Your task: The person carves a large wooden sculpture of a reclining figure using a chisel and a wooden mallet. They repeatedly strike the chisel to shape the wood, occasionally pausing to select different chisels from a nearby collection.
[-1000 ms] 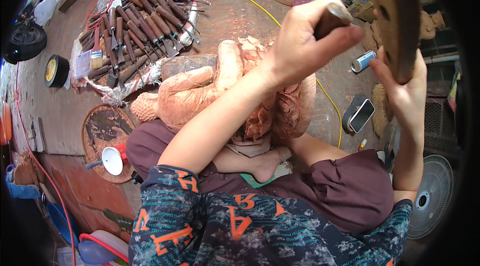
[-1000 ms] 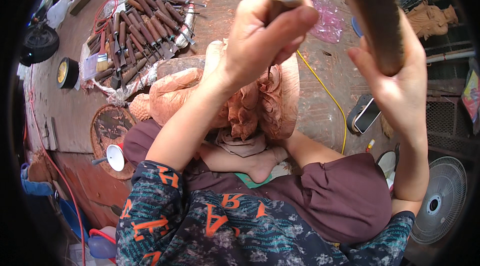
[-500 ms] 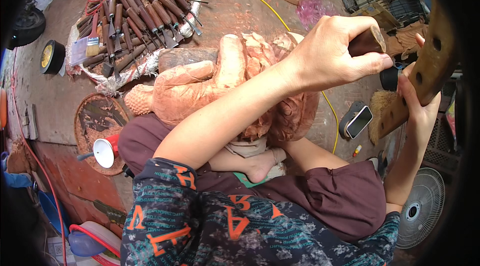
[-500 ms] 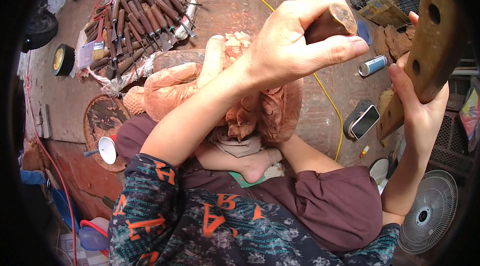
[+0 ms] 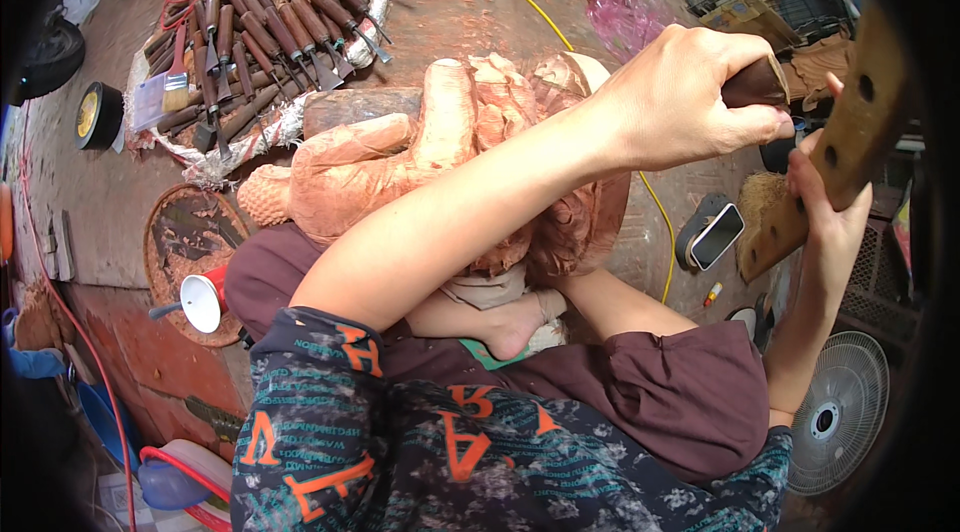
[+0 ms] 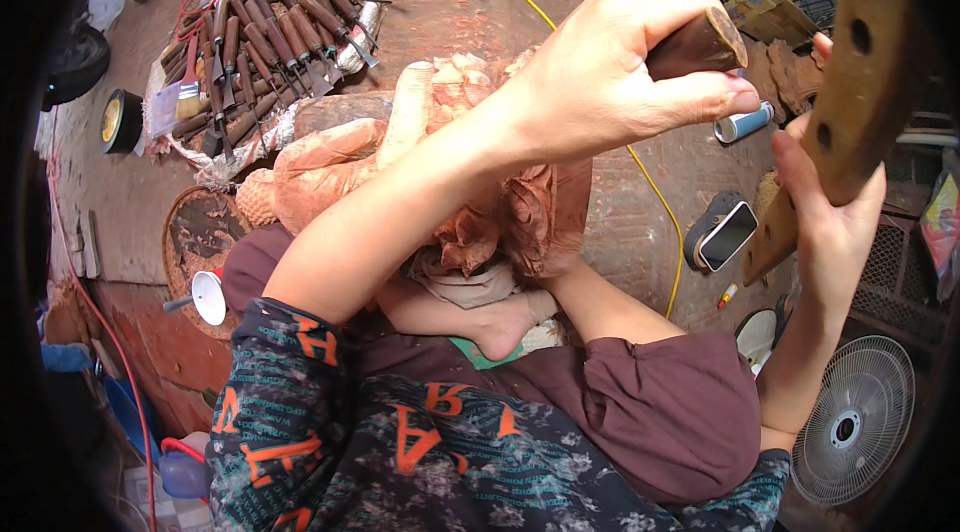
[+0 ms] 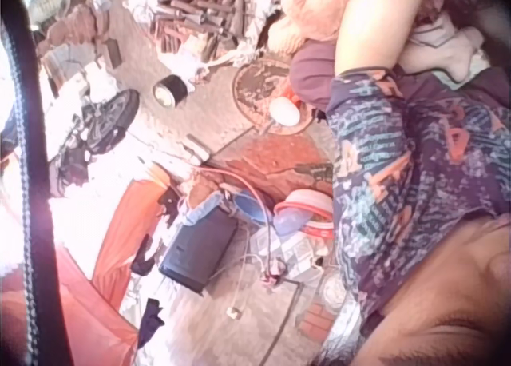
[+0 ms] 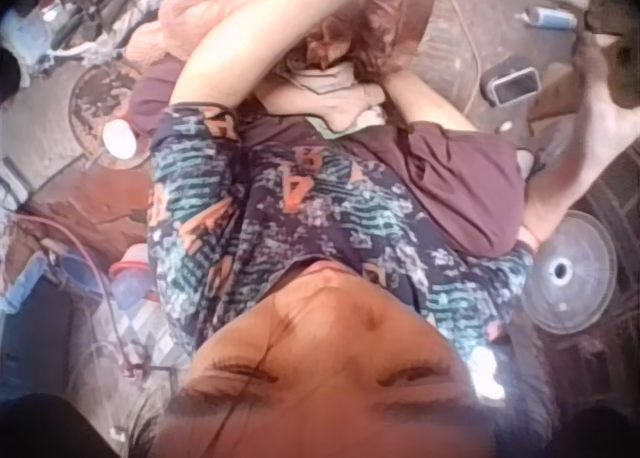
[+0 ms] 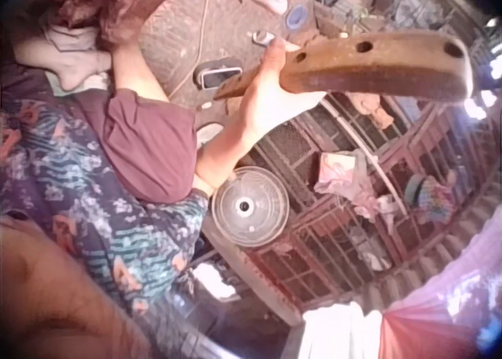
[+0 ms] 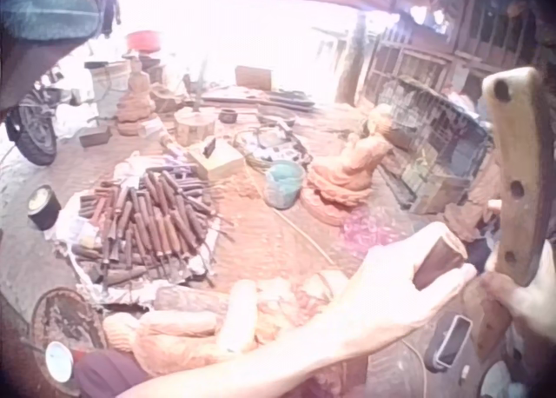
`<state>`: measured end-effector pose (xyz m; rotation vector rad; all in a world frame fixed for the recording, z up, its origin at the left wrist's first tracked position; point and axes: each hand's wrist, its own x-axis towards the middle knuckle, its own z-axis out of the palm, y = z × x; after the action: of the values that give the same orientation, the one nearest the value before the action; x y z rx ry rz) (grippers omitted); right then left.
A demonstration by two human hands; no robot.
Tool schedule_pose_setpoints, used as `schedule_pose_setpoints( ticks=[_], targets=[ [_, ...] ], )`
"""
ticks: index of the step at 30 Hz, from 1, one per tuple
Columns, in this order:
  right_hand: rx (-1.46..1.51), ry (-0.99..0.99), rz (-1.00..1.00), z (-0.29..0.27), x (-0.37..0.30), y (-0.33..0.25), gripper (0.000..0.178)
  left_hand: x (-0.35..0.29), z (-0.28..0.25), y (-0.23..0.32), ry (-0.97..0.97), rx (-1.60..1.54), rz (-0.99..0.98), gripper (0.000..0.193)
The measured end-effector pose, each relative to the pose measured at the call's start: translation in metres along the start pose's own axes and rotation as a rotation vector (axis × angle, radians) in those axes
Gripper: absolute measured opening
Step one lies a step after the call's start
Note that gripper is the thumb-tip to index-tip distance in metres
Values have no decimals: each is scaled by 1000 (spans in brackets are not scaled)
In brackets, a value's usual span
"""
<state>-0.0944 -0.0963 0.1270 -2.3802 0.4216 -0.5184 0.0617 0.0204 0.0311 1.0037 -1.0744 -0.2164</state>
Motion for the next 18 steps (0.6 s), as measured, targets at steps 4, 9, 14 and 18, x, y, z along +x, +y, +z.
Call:
schedule_pose_setpoints(
  ticks=[4, 9, 14, 18],
  targets=[
    [-183, 20, -44, 10, -2, 19, 30, 2, 6, 0, -19, 72, -66, 23],
    [-103, 46, 27, -2, 0, 29, 37, 3, 6, -2, -10, 44, -45, 21],
    [-165, 35, -13, -1, -1, 25, 52, -1, 5, -7, 45, 27, 24, 21],
    [-270, 48, -145, 11, -3, 14, 41, -5, -1, -2, 53, 4, 17, 20]
  ],
)
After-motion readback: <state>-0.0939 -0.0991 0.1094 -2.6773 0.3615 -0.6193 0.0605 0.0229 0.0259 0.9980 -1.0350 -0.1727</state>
